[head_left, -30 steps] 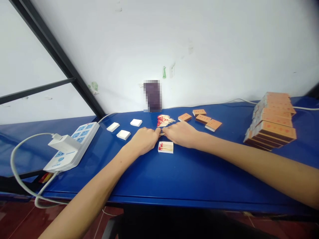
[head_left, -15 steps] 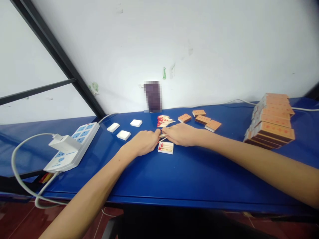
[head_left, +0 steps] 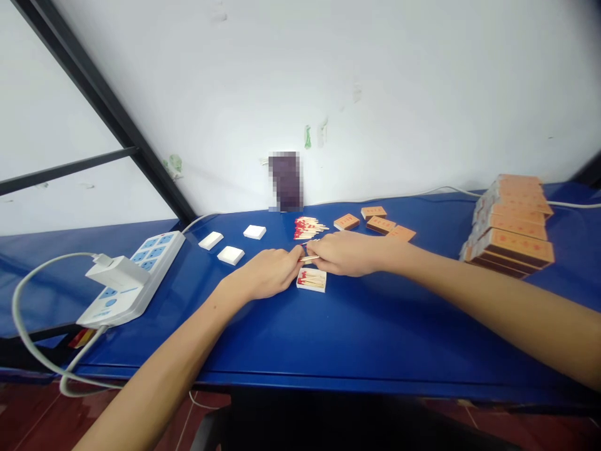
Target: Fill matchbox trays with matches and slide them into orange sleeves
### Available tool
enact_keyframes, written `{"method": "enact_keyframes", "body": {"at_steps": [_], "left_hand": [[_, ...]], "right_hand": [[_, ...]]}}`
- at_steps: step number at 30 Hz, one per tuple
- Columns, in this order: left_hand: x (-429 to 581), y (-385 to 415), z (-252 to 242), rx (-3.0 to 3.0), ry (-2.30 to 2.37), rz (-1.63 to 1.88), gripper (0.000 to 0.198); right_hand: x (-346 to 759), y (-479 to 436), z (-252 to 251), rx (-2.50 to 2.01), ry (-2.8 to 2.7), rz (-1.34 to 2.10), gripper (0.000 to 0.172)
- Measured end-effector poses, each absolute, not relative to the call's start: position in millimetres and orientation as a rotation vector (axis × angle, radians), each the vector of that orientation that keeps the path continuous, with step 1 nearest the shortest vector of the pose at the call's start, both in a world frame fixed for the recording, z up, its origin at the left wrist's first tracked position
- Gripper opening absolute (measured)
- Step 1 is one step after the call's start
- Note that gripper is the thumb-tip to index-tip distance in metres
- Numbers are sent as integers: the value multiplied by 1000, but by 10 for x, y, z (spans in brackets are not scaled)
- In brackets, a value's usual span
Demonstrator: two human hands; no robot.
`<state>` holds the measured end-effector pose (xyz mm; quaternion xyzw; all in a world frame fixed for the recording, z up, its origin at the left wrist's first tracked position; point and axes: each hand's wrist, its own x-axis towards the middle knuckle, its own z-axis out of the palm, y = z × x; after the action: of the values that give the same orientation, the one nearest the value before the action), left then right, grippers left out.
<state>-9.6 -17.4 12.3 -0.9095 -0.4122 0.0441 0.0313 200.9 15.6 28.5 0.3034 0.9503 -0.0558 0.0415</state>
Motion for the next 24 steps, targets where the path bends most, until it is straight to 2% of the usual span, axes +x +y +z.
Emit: {"method": "enact_keyframes", "body": {"at_steps": [11,20,24], "left_hand": [[-141,-278,248,-3023,-1223,-25,30],[-141,-215,238,-3052,-1218,-288,21],[-162,-202,209,-3064,-1215,-328,23]], "right_hand": [[2018,-19,510,897,2824,-355,30],[2039,21,424,860,2892,-505,31],[2059,29,448,893,2918,-547,21]]}}
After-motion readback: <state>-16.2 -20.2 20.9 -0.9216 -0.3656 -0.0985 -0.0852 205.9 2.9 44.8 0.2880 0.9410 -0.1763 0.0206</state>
